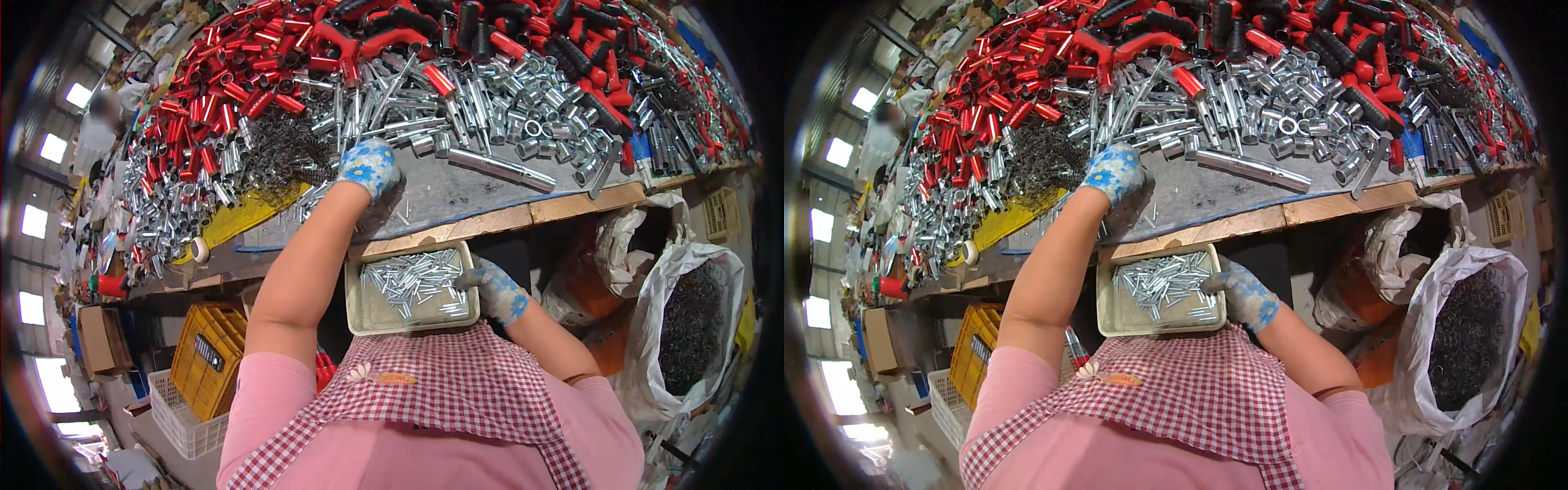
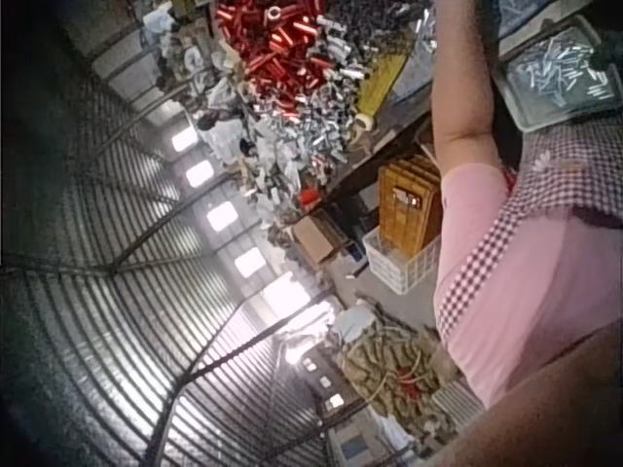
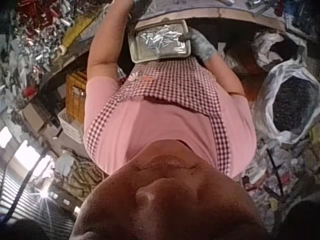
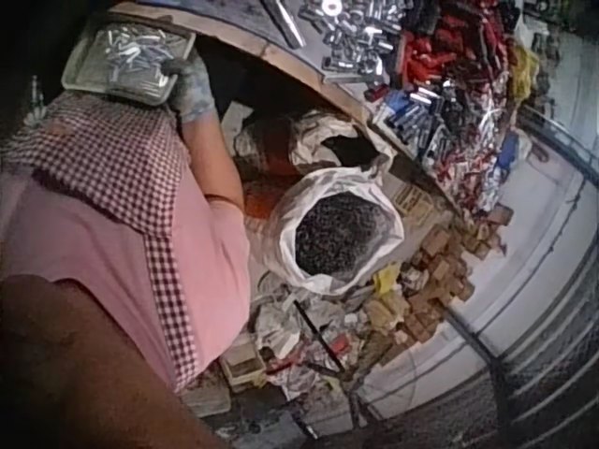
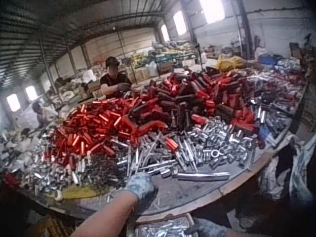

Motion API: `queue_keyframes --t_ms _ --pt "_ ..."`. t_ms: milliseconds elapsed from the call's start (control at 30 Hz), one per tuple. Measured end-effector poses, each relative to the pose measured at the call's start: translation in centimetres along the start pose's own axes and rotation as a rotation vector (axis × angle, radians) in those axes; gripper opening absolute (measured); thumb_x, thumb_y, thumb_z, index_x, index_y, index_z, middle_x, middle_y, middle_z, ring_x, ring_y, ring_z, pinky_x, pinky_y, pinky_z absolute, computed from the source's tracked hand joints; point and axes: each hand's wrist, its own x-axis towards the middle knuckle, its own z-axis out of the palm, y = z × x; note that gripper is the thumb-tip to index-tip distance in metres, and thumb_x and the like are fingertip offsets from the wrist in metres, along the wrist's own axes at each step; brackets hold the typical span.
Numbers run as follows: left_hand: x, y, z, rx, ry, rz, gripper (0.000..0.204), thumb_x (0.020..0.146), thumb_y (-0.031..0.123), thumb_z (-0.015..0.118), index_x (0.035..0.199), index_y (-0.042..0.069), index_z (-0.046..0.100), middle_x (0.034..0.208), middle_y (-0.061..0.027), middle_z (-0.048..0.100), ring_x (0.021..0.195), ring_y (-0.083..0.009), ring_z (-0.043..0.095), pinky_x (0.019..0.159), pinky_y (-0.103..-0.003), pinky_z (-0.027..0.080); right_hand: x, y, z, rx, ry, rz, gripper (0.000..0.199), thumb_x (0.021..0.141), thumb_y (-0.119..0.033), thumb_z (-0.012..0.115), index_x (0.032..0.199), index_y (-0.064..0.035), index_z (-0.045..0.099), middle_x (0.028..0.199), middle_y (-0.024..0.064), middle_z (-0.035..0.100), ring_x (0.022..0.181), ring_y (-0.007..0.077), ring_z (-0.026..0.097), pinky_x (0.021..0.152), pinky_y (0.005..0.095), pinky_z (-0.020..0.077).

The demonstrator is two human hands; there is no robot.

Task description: Sorting small metal pins and springs into a small tray from a large pile on a workbench.

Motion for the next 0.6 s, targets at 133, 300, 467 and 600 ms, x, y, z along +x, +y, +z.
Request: queue_keyframes --t_ms 133,300,467,600 --pt "-2.8 1.4 -2.0 -0.115 0.025 -0.007 0.032 0.075 0.027 0.071 0.095 0.002 0.077 0.100 -0.0241 0.072 0.094 -0.0379 0.071 0.086 -0.043 0.056 0.2 0.3 -0.1 0.071 -0.008 -0.015 0.072 0.073 0.006 0.053 0.144 0.0058 0.042 0.129 0.0233 0.060 0.116 0.0336 0.064 0.103 0.0410 0.0515" --pt "-9.5 2.7 -5.5 -0.430 -0.315 0.186 0.032 0.076 0.029 0.074 0.093 0.002 0.077 0.086 -0.0229 0.072 0.079 -0.0365 0.071 0.078 -0.043 0.056 0.0 -0.1 -0.3 0.108 -0.041 0.022 0.072 0.072 0.009 0.050 0.144 0.0065 0.042 0.129 0.0241 0.061 0.116 0.0338 0.064 0.102 0.0411 0.0528" --pt "-8.8 0.8 -2.2 -0.215 -0.110 0.345 0.023 0.073 0.018 0.072 0.089 0.003 0.076 0.084 -0.0208 0.072 0.079 -0.0365 0.070 0.076 -0.042 0.056 0.4 0.0 -0.1 0.042 -0.032 0.020 0.072 0.072 0.009 0.048 0.144 0.0065 0.041 0.130 0.0237 0.061 0.118 0.0333 0.064 0.102 0.0408 0.0525" --pt "-7.9 0.4 -0.5 -0.051 -0.079 0.489 0.021 0.070 0.016 0.071 0.088 0.005 0.075 0.088 -0.0204 0.070 0.084 -0.0385 0.068 0.077 -0.044 0.055 0.4 0.4 -0.4 0.089 -0.047 0.010 0.072 0.072 0.009 0.048 0.144 0.0065 0.042 0.130 0.0234 0.061 0.119 0.0328 0.063 0.102 0.0403 0.0524"
